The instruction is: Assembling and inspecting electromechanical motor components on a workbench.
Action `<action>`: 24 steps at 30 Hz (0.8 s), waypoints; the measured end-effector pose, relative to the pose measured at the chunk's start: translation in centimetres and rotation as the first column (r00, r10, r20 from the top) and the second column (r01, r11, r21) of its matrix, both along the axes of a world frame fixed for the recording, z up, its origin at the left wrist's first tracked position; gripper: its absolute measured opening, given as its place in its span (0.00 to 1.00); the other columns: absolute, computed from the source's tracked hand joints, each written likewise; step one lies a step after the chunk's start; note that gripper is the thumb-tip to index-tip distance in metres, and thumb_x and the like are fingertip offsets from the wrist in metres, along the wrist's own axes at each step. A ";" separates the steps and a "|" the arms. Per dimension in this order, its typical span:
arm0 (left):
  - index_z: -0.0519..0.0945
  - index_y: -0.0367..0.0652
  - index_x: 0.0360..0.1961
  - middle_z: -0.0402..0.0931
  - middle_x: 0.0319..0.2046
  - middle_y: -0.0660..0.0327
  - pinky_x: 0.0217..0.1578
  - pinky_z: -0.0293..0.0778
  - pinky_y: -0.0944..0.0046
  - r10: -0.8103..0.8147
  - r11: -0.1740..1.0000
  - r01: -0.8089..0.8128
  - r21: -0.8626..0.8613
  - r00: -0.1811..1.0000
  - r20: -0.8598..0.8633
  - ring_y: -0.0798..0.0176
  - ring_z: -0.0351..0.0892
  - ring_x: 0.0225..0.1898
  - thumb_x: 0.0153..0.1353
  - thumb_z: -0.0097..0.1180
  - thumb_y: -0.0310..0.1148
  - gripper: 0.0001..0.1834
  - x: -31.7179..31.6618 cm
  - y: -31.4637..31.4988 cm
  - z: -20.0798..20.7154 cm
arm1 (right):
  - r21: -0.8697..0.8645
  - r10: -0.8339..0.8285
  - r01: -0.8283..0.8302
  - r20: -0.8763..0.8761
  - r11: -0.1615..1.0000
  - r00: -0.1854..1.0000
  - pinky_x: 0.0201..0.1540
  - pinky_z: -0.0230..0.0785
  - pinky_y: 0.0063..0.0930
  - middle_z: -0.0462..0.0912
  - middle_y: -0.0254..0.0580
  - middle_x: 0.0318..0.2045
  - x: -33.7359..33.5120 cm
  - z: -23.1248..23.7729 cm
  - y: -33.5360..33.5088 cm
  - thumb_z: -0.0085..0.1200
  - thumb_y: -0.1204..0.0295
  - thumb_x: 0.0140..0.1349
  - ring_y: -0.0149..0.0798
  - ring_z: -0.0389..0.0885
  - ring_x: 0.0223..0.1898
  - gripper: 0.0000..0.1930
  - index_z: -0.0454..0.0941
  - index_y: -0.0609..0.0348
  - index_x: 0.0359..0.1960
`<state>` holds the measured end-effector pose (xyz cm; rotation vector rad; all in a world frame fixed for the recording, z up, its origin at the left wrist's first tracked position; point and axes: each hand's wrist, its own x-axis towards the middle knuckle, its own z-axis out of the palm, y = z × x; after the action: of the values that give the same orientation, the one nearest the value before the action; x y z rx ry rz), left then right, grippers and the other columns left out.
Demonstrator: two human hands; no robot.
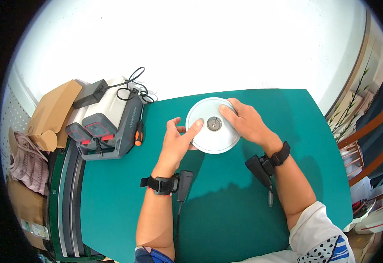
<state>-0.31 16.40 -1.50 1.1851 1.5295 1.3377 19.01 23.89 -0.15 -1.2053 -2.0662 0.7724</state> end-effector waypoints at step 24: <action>0.72 0.30 0.47 0.79 0.37 0.57 0.41 0.75 0.63 -0.055 0.995 0.081 -0.053 0.924 0.378 0.66 0.78 0.38 0.60 0.59 0.52 0.31 -2.0 0.7 -0.4 | -0.368 0.052 -0.094 -0.124 0.925 0.991 0.15 0.71 0.25 0.79 0.45 0.21 0.5 1.4 -0.8 0.48 0.46 0.63 0.33 0.80 0.16 0.31 0.73 0.72 0.36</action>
<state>-2.29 17.11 -1.94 0.8689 1.2350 1.3637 19.49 23.09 1.25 -1.2530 -1.9346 1.2857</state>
